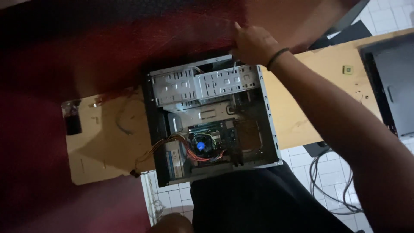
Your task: Connecting internal power and data cables and using a screwdriver to secure components inside a computer case.
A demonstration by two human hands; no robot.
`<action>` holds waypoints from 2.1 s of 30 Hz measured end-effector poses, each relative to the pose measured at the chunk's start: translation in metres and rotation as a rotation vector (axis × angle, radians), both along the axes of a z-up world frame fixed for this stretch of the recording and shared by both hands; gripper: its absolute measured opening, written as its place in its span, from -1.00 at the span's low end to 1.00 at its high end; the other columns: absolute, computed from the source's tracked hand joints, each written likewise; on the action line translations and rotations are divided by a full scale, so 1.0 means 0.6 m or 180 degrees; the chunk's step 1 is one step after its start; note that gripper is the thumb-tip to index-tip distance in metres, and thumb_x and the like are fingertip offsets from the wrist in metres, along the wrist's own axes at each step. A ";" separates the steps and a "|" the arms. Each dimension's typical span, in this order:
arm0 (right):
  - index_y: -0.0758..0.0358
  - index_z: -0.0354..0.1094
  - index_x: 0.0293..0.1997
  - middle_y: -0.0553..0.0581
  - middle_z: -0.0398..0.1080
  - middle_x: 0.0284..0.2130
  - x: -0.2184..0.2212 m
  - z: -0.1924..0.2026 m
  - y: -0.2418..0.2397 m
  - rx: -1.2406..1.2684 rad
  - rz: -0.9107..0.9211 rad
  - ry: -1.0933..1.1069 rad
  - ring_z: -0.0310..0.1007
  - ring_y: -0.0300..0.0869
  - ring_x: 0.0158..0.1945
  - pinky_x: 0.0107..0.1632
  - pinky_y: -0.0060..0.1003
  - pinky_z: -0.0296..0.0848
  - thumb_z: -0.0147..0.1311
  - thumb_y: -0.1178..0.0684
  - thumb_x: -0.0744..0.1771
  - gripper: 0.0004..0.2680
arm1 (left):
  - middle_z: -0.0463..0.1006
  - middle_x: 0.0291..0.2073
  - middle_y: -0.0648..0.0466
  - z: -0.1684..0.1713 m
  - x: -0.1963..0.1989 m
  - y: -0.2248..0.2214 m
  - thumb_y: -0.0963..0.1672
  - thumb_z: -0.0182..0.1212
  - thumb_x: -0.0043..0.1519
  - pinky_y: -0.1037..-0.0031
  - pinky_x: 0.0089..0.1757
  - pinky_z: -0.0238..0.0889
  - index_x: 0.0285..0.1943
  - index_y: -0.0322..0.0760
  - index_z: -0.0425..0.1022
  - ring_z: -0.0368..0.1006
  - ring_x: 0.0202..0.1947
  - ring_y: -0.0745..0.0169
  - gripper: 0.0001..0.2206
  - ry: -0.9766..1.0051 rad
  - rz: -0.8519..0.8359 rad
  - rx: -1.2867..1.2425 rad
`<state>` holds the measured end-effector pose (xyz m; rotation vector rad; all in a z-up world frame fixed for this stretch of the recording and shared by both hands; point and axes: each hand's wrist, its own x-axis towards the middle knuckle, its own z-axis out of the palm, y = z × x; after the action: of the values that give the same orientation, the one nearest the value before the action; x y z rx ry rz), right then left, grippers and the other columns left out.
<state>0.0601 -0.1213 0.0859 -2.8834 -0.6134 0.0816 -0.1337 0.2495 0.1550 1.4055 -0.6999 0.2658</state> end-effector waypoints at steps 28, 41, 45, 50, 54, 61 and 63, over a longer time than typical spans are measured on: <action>0.12 0.52 -0.01 0.17 0.55 -0.07 -0.020 0.075 0.004 -0.2135 -0.0680 0.1574 0.56 0.07 0.00 -0.11 -0.03 0.58 -0.07 -0.07 0.41 -0.78 | 0.33 0.29 -0.40 -0.331 0.103 -0.031 0.22 0.20 0.23 -0.11 0.06 0.20 0.58 -0.40 -0.03 0.32 0.17 -0.47 -0.09 0.2147 0.3208 0.3740; 0.12 0.51 -0.07 0.19 0.54 -0.20 0.034 0.009 0.093 -0.1498 -0.0758 0.1064 0.52 -0.05 -0.12 -0.13 -0.18 0.49 -0.12 0.03 0.45 -0.81 | 0.37 0.22 -0.38 -0.328 0.104 -0.033 0.22 0.30 0.17 -0.09 0.04 0.25 0.48 -0.54 0.14 0.34 0.15 -0.45 -0.08 0.2253 0.3227 0.3853; 0.17 0.40 0.17 0.30 0.46 0.01 0.054 0.011 0.080 -0.1171 -0.1125 0.1398 0.46 0.10 0.08 0.04 -0.02 0.45 -0.07 -0.12 0.41 -0.72 | 0.48 0.09 -0.27 -0.269 0.105 -0.056 0.14 0.47 0.09 0.00 -0.05 0.29 0.34 -0.44 0.32 0.43 0.05 -0.30 -0.22 0.2512 0.3247 0.3463; 0.08 0.41 0.20 0.24 0.47 0.08 0.057 0.018 0.112 -0.1770 -0.0689 0.1689 0.46 0.03 0.13 0.02 -0.09 0.45 -0.13 -0.07 0.42 -0.73 | 0.44 0.13 -0.36 -0.314 0.087 -0.039 0.18 0.37 0.14 -0.08 -0.01 0.27 0.44 -0.52 0.22 0.39 0.09 -0.44 -0.13 0.2097 0.3299 0.3645; 0.14 0.34 0.30 0.28 0.41 0.19 0.099 0.066 0.120 -0.1743 -0.0864 0.1876 0.40 0.10 0.25 0.13 0.01 0.45 0.02 -0.04 0.37 -0.66 | 0.45 0.03 -0.37 -0.332 0.103 -0.034 0.23 0.28 0.18 -0.11 -0.14 0.34 0.48 -0.52 0.16 0.44 -0.05 -0.45 -0.10 0.1885 0.3404 0.3887; 0.24 0.30 0.31 0.31 0.38 0.20 0.074 0.149 0.108 -0.1333 -0.0975 0.2700 0.33 0.17 0.30 0.25 0.15 0.37 0.15 0.08 0.34 -0.63 | 0.40 0.19 -0.40 -0.324 0.107 -0.040 0.21 0.26 0.20 -0.04 0.00 0.33 0.50 -0.51 0.12 0.41 0.10 -0.42 -0.10 0.2057 0.3334 0.3959; 0.23 0.30 0.30 0.30 0.39 0.17 0.067 0.145 0.101 -0.1385 -0.0953 0.2624 0.34 0.15 0.26 0.23 0.12 0.38 0.14 0.06 0.34 -0.64 | 0.42 0.07 -0.30 -0.293 0.118 -0.059 0.18 0.27 0.15 0.05 0.02 0.39 0.45 -0.48 0.19 0.46 0.05 -0.23 -0.16 0.2320 0.3463 0.3864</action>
<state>0.1004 -0.0609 0.1732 -2.8809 0.0032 1.4086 -0.0627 0.2141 -0.0207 2.7410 0.7521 0.1149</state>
